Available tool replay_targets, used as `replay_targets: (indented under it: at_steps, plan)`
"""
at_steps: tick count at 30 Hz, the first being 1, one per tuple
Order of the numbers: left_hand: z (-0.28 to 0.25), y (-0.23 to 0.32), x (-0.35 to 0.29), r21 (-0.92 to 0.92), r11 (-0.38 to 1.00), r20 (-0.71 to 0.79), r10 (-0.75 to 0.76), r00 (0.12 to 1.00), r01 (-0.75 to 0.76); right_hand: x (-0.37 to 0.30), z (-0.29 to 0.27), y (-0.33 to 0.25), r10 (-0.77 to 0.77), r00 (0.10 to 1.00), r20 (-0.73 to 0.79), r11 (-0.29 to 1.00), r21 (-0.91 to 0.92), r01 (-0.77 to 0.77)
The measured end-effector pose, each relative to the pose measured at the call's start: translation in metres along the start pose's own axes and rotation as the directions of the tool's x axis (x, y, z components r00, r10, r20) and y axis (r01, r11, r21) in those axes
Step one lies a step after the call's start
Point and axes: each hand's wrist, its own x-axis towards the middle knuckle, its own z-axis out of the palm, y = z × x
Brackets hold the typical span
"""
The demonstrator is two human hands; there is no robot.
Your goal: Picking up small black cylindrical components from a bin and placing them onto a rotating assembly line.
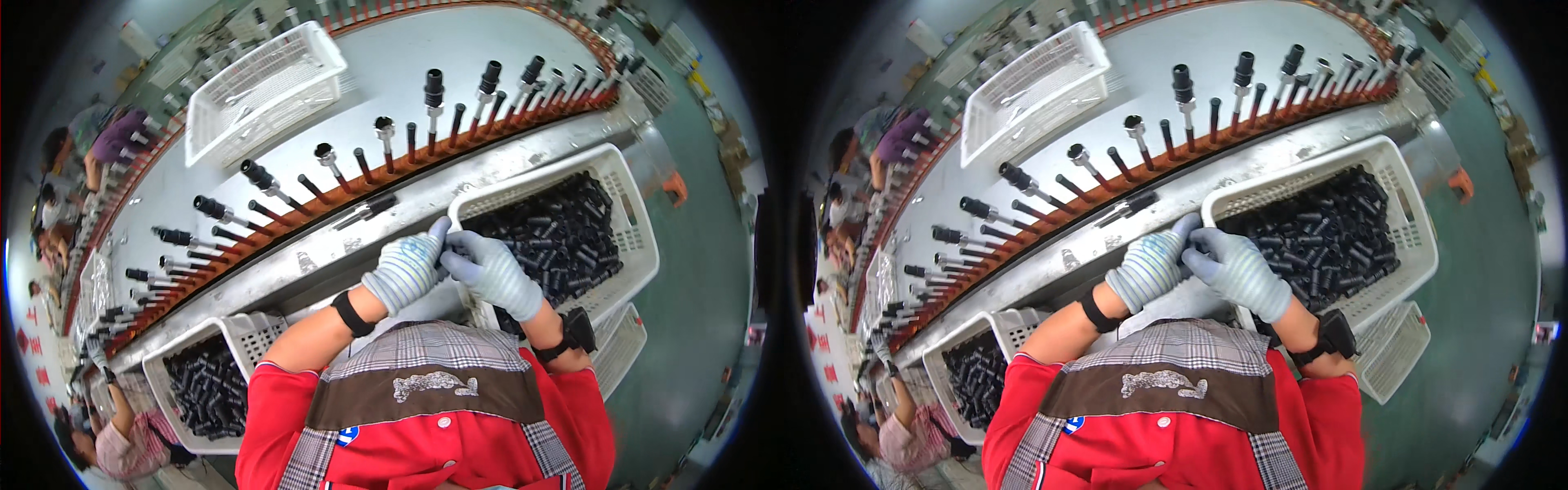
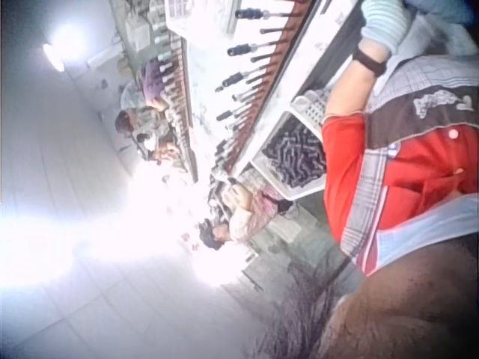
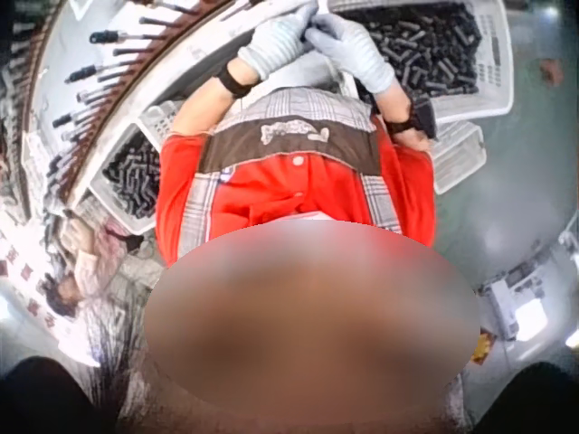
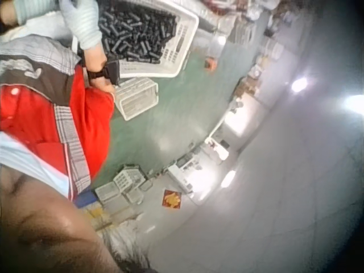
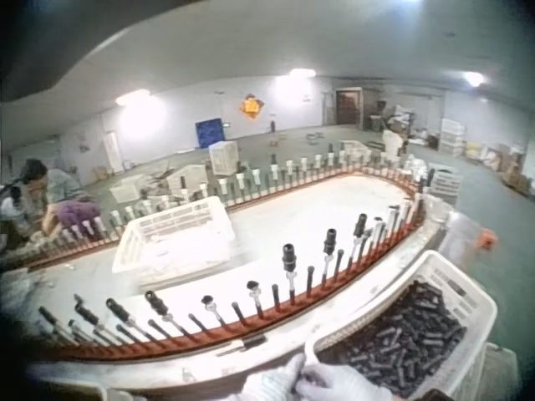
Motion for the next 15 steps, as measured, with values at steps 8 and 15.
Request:
replay_targets:
  at_steps: [8, 15]
  plan:
    - [-0.104, -0.102, 0.025, -0.575, 0.368, -0.818, -0.278, 0.503, -0.731, 0.036, 0.001, -0.014, 0.079, 0.993, -0.083, 0.823, 0.568, -0.018]
    - [-0.082, -0.193, 0.018, -0.309, 0.776, -0.918, -0.094, 0.385, -0.549, 0.048, 0.064, -0.021, 0.118, 0.971, -0.209, 0.882, 0.472, -0.006]
